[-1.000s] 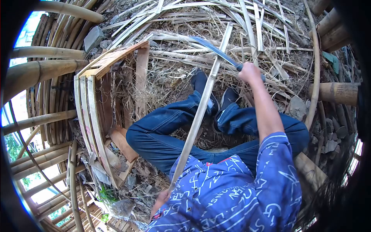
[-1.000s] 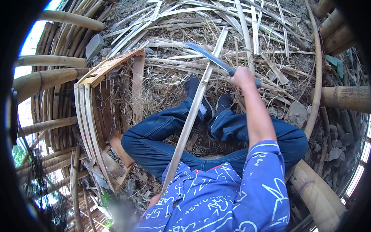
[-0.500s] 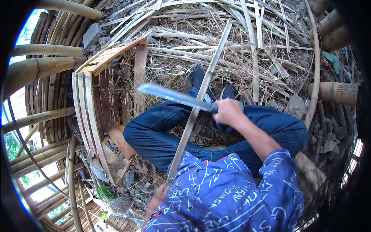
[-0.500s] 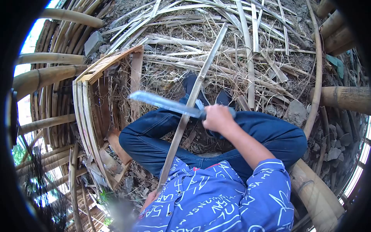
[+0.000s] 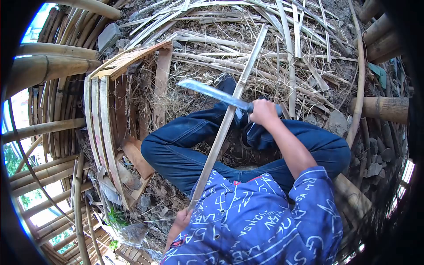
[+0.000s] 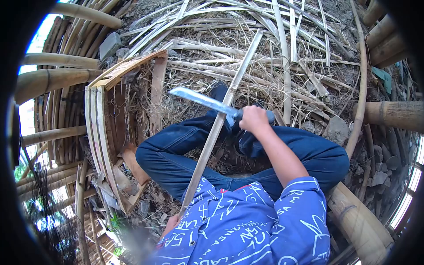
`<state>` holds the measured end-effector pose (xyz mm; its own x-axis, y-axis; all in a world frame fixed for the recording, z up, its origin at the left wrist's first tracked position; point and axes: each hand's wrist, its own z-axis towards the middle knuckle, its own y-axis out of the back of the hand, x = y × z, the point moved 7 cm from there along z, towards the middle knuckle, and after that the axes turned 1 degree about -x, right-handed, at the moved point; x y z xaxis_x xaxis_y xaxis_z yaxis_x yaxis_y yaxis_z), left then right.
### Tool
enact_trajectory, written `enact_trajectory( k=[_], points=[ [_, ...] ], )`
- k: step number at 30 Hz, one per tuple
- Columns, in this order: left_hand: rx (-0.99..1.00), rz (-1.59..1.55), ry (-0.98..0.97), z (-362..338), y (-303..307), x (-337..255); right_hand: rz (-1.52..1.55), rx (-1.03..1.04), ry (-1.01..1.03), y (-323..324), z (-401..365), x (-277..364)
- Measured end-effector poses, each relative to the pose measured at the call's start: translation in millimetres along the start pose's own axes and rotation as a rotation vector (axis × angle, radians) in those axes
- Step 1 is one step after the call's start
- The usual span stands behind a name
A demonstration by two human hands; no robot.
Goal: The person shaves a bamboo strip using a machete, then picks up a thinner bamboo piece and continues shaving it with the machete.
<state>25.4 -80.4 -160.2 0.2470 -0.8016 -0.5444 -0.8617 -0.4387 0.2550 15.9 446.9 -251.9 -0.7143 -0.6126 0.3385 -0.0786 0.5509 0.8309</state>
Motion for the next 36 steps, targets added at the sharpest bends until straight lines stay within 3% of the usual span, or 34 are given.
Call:
enact_trajectory(
  k=[6,9,15,17,21,25,27,31,35,36],
  points=[
    [-0.013,0.040,-0.005,-4,-3,-8,-0.078,-0.077,0.022,16,19,-5],
    [-0.007,0.033,-0.059,-4,-3,-25,-0.026,-0.086,-0.106,24,30,-19],
    [0.053,0.132,0.017,-5,0,-33,-0.060,-0.115,-0.085,30,28,-16],
    [0.060,-0.060,0.039,-9,-1,5,-0.052,-0.140,-0.066,35,21,-11],
    [0.013,-0.116,0.151,-28,8,-35,0.091,-0.231,-0.079,63,-5,1],
    [0.008,-0.053,0.106,-19,13,-55,0.131,-0.442,-0.061,104,-13,3],
    [0.005,-0.010,-0.003,-10,12,-70,0.100,-0.463,-0.082,112,-5,-4],
    [0.030,-0.006,0.029,3,5,-73,-0.095,-0.456,-0.057,129,0,-8],
    [0.050,-0.096,-0.034,10,-6,-41,-0.073,-0.558,-0.029,139,0,-20],
    [0.047,-0.098,-0.033,6,-5,-38,0.008,-0.595,-0.149,150,0,-32]
  ],
)
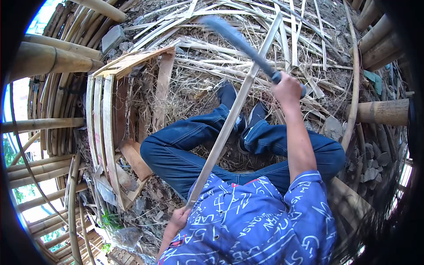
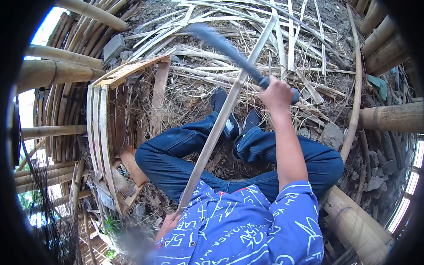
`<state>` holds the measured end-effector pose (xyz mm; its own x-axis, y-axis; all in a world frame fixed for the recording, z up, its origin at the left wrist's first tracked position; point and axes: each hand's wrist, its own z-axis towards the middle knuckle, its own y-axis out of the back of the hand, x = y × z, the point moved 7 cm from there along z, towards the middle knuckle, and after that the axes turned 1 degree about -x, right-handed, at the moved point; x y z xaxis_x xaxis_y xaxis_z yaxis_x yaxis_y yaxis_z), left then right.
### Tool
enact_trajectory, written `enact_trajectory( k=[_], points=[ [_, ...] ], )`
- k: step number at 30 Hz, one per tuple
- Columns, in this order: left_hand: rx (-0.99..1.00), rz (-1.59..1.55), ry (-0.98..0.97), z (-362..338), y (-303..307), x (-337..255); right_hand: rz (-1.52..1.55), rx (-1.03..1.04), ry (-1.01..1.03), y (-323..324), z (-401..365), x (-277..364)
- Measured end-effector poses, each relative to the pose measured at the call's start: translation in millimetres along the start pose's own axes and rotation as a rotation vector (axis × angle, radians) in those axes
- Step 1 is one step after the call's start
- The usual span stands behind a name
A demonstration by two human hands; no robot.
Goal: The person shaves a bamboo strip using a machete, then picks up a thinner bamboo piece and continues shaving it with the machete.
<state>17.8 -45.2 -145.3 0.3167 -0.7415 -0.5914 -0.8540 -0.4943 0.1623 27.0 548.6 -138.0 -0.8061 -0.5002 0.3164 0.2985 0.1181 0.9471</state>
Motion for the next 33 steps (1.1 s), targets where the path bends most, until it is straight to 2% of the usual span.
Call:
enact_trajectory(
  k=[1,4,5,8,12,14,20,25,29,33],
  points=[
    [-0.024,0.026,0.033,-5,3,3,0.041,-0.032,-0.143,6,5,-16],
    [-0.024,0.074,0.128,-9,12,14,0.229,-0.061,-0.245,8,27,-59],
    [-0.013,0.099,0.177,-5,15,18,0.334,-0.057,-0.213,9,28,-69],
    [-0.008,0.063,0.096,9,10,-9,0.381,0.000,-0.137,23,11,-71],
    [-0.039,0.185,-0.032,36,0,-67,0.379,0.269,-0.083,15,-38,-46],
    [-0.095,0.312,-0.125,51,0,-83,0.337,0.359,-0.036,7,-68,-21],
    [-0.167,0.418,-0.181,66,-14,-113,0.232,0.608,0.181,-37,-131,49],
    [-0.207,0.456,-0.206,72,-17,-111,0.200,0.581,0.334,-71,-149,72],
    [-0.216,0.439,-0.161,75,-19,-110,0.155,0.551,0.354,-73,-137,72],
    [-0.230,0.451,-0.195,74,-18,-108,0.059,0.566,0.399,-75,-122,70]
  ],
)
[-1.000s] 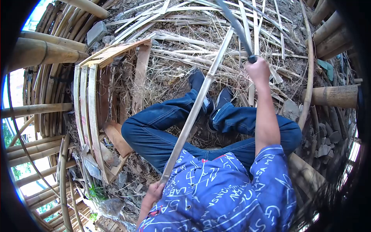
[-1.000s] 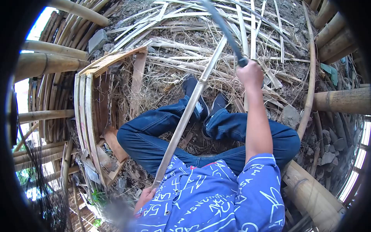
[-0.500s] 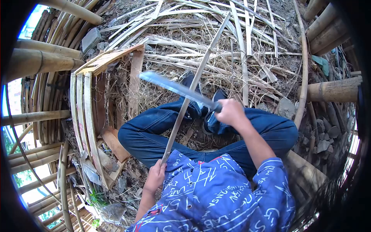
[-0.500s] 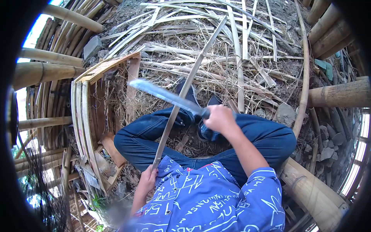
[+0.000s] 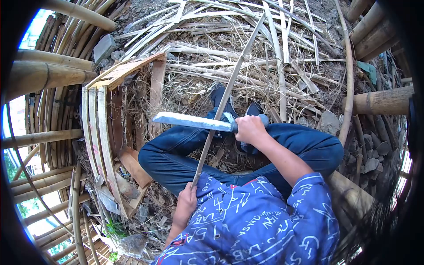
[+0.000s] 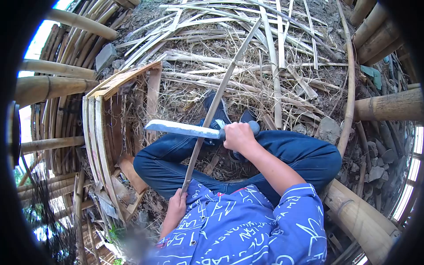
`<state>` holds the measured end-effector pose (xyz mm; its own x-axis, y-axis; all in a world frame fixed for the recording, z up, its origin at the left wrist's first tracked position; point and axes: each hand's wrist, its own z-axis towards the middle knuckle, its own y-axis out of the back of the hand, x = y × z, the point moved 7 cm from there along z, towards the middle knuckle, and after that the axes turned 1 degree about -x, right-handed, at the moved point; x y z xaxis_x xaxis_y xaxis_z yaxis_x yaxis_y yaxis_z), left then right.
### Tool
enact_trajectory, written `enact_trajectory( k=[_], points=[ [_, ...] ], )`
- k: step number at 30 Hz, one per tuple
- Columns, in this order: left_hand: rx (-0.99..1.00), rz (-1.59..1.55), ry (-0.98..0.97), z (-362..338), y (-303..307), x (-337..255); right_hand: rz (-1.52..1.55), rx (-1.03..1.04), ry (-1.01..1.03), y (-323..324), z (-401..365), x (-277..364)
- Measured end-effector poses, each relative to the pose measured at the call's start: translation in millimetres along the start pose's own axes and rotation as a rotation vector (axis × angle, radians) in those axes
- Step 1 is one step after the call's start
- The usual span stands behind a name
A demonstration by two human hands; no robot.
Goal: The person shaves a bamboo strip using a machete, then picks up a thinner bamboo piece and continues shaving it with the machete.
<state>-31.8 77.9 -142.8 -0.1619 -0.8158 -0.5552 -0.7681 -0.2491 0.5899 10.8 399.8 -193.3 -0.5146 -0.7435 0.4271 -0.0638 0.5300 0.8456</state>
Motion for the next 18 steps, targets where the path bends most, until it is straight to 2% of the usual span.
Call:
enact_trajectory(
  k=[4,8,11,16,18],
  points=[
    [0.007,-0.011,0.004,-3,2,-1,-0.028,-0.016,-0.111,12,20,-28],
    [0.003,-0.014,0.001,-6,4,-8,-0.066,-0.119,-0.294,35,43,-79],
    [0.004,-0.009,0.018,-5,3,-6,-0.077,-0.137,-0.339,51,58,-110],
    [0.016,-0.008,0.035,-6,3,-4,-0.148,-0.088,-0.318,73,81,-123],
    [0.021,-0.013,0.054,-7,3,-2,-0.127,-0.109,-0.401,80,92,-137]
  ],
)
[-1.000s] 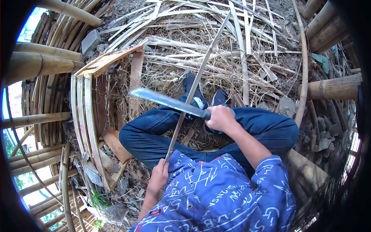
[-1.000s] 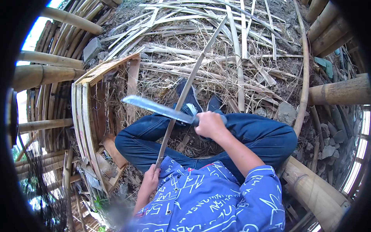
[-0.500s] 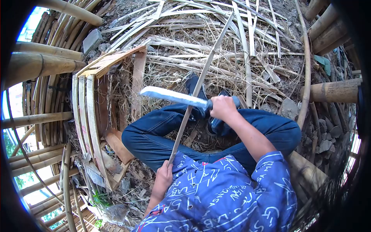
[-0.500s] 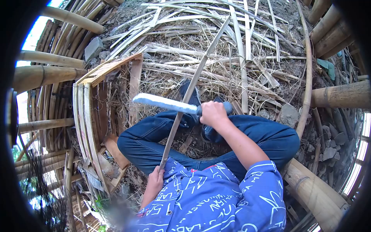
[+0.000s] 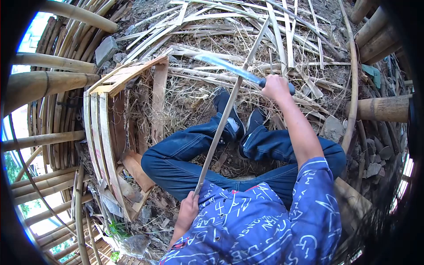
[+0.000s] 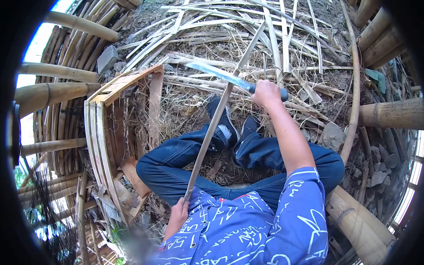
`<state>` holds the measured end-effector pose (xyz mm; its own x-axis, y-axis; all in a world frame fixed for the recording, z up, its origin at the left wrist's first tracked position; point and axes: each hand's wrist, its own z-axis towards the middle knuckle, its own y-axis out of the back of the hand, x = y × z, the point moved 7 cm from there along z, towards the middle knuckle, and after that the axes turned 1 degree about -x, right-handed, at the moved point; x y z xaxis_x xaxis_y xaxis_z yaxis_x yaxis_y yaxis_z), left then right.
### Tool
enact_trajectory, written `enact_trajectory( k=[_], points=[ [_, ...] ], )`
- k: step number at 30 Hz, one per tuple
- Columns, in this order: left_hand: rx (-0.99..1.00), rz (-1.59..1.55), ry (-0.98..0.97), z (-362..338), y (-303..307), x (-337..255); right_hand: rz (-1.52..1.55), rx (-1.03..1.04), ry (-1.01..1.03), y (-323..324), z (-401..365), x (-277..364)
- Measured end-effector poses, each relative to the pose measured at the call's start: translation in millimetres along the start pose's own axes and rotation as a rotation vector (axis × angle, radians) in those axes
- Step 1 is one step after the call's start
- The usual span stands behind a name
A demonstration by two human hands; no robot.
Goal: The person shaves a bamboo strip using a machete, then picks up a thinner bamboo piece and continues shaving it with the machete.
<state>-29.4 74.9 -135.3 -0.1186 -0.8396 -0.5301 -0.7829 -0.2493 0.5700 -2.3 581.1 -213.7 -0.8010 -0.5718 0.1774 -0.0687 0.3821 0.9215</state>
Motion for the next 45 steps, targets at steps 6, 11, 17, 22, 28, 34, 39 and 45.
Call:
enact_trajectory(
  k=[6,11,17,22,28,34,39,45],
  points=[
    [0.064,-0.058,0.043,-4,-3,12,0.067,-0.079,-0.153,10,30,-36],
    [0.076,-0.107,0.011,5,-7,30,0.268,-0.051,-0.144,-3,-11,-29],
    [0.181,-0.284,0.084,11,-14,50,0.379,0.108,0.129,-31,-102,46],
    [0.131,-0.225,0.067,11,-14,49,0.237,0.199,0.352,-57,-128,97],
    [0.067,-0.062,-0.020,9,-11,38,0.178,0.164,0.315,-59,-103,88],
    [0.054,-0.032,0.011,6,-7,21,0.122,0.061,0.135,-37,-39,39],
    [0.043,-0.022,-0.038,7,-7,21,0.045,0.067,0.136,-33,-15,31],
    [0.025,-0.065,-0.040,10,-9,33,0.047,0.013,0.183,-34,-3,36]
  ],
)
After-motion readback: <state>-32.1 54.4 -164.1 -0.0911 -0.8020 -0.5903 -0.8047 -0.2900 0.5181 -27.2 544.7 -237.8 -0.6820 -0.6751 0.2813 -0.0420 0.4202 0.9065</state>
